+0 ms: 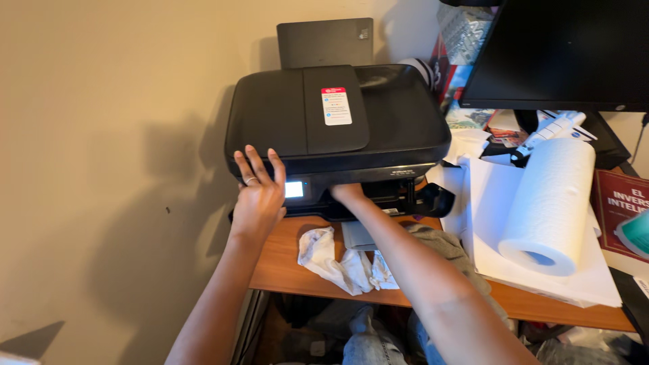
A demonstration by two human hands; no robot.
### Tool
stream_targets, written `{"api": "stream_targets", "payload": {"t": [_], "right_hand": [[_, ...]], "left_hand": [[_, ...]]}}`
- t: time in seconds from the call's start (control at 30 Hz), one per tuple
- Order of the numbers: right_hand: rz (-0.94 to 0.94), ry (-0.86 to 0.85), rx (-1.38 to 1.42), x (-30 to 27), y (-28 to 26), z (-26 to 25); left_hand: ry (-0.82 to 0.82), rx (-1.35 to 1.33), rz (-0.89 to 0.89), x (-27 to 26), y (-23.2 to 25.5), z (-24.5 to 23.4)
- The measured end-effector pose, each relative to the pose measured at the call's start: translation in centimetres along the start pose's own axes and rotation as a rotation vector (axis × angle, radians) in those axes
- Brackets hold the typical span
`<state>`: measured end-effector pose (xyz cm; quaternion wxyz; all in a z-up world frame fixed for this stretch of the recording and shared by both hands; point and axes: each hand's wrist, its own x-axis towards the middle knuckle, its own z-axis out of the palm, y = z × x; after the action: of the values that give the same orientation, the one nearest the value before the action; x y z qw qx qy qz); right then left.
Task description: The person cleans the exterior and interior of a printer using a spray bottle and paper towels. They wipe the top and sides, open the front panel, remove an ink cartridge, wipe the interior, and then reinsert the cartridge before closing the panel.
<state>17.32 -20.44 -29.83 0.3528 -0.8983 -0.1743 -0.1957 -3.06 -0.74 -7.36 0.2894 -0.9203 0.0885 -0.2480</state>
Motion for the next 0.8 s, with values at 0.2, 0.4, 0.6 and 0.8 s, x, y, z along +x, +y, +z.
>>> {"api": "stream_targets", "payload": {"t": [0.2, 0.4, 0.6, 0.8], "right_hand": [[0.067, -0.048, 0.059, -1.1, 1.0, 1.2], [0.476, -0.131, 0.575, 0.4, 1.7, 3.5], [0.235, -0.194, 0.278, -0.8, -2.2, -1.1], [-0.026, -0.301, -0.15, -7.5, -10.2, -12.2]], "left_hand": [[0.093, 0.097, -0.245, -0.9, 2.2, -1.9], [0.27, -0.613, -0.012, -1.5, 6.3, -7.0], [0.224, -0.671, 0.085, 0.5, 7.0, -6.2], [0.221, -0.799, 0.087, -0.4, 6.0, -4.2]]}}
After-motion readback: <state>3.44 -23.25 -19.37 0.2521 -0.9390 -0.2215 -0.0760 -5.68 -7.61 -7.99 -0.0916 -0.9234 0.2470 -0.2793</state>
